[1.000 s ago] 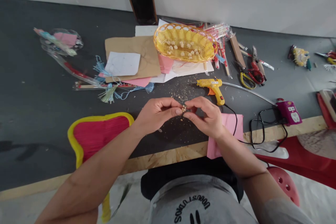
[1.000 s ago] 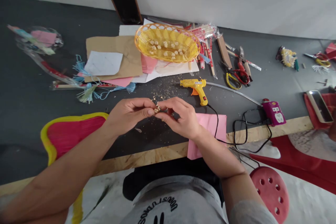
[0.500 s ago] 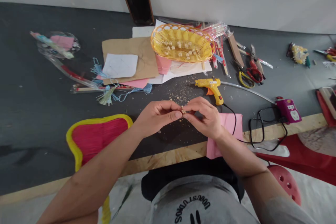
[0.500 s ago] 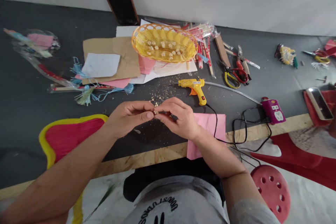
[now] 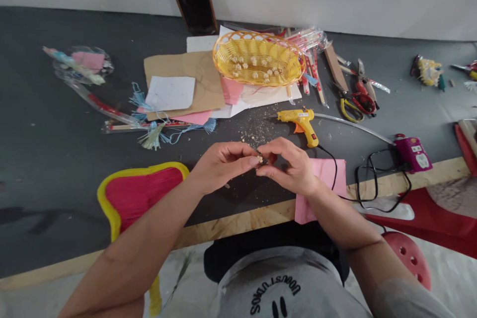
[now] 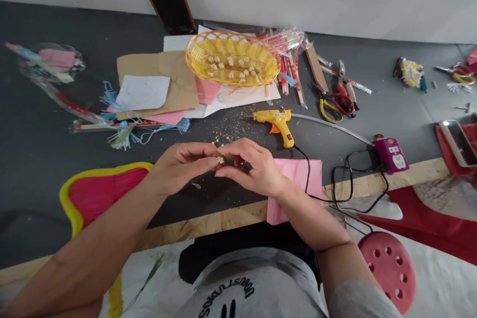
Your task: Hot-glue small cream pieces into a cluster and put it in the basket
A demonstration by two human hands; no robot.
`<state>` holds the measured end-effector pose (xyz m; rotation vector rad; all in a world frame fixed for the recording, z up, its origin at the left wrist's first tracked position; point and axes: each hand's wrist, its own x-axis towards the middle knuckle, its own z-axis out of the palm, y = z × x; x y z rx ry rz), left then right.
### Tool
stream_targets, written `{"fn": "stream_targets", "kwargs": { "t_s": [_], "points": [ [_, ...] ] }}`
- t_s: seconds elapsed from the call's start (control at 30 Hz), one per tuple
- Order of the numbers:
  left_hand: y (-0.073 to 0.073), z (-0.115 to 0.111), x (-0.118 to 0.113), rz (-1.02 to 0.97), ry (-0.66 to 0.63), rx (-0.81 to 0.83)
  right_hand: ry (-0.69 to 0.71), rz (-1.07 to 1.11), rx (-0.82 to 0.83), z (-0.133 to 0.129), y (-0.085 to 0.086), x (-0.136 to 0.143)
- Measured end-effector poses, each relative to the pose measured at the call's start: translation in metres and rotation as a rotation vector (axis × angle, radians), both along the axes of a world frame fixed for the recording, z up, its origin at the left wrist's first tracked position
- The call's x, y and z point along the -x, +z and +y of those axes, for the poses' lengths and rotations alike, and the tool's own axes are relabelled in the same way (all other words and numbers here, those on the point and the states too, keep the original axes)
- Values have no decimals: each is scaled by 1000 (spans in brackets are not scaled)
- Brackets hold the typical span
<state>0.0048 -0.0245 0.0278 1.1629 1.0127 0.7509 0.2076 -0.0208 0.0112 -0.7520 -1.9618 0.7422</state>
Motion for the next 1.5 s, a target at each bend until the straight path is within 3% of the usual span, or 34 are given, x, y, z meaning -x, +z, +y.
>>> {"fn": "stream_targets", "kwargs": {
  "t_s": [0.13,0.57,1.1,1.5],
  "points": [
    [-3,0,2,-9,12,8,51,29,1,0,1,0],
    [-8,1,1,-37,82,84,-13,31,-66,1,0,2],
    [-15,-2,1,-70,89,25,1,104,21,0,-1,5],
    [-11,-4,-2,-93,108,47,3,153,52,0,-4,7]
  ]
}}
